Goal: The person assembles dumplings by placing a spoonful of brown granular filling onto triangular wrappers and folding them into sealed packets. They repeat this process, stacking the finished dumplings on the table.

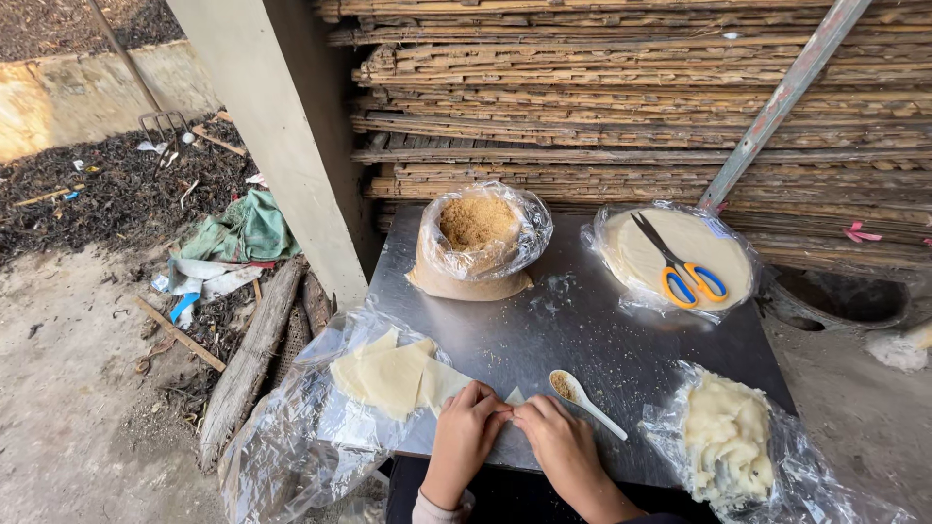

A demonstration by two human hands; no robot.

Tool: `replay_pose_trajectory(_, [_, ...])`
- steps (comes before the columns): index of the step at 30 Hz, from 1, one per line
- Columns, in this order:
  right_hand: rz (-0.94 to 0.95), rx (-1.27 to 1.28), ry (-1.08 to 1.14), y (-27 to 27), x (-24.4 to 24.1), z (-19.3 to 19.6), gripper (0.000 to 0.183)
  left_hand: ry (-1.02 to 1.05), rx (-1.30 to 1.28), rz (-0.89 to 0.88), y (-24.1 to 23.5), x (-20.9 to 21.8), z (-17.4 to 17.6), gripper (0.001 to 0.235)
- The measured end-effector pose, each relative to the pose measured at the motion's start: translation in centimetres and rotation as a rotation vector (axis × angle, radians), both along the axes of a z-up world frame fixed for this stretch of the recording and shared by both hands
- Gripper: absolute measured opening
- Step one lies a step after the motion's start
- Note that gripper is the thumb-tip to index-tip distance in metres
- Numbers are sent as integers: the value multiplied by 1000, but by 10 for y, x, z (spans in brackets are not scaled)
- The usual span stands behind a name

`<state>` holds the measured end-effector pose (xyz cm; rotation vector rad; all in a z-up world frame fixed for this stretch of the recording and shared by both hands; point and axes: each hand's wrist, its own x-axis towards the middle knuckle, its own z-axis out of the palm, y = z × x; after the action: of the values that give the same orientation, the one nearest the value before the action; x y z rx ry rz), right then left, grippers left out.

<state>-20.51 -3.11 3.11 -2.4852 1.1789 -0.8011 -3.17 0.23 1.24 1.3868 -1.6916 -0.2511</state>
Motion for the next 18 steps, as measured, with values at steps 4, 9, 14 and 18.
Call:
replay_pose_trajectory(4, [-54, -2, 63, -5, 5, 3, 8, 25, 4, -37, 0, 2, 9, 13])
replay_pose_trajectory(9, [-94, -117, 82, -6, 5, 6, 8, -26, -29, -21, 3, 2, 10, 18])
replay_pose_trajectory(14, [-100, -226, 24, -1, 10, 4, 14, -40, -24, 11, 1, 0, 5, 13])
replay_pose_trajectory(18, [-134, -277, 125, 4, 17, -6, 14, -61, -4, 30, 0, 1, 1, 12])
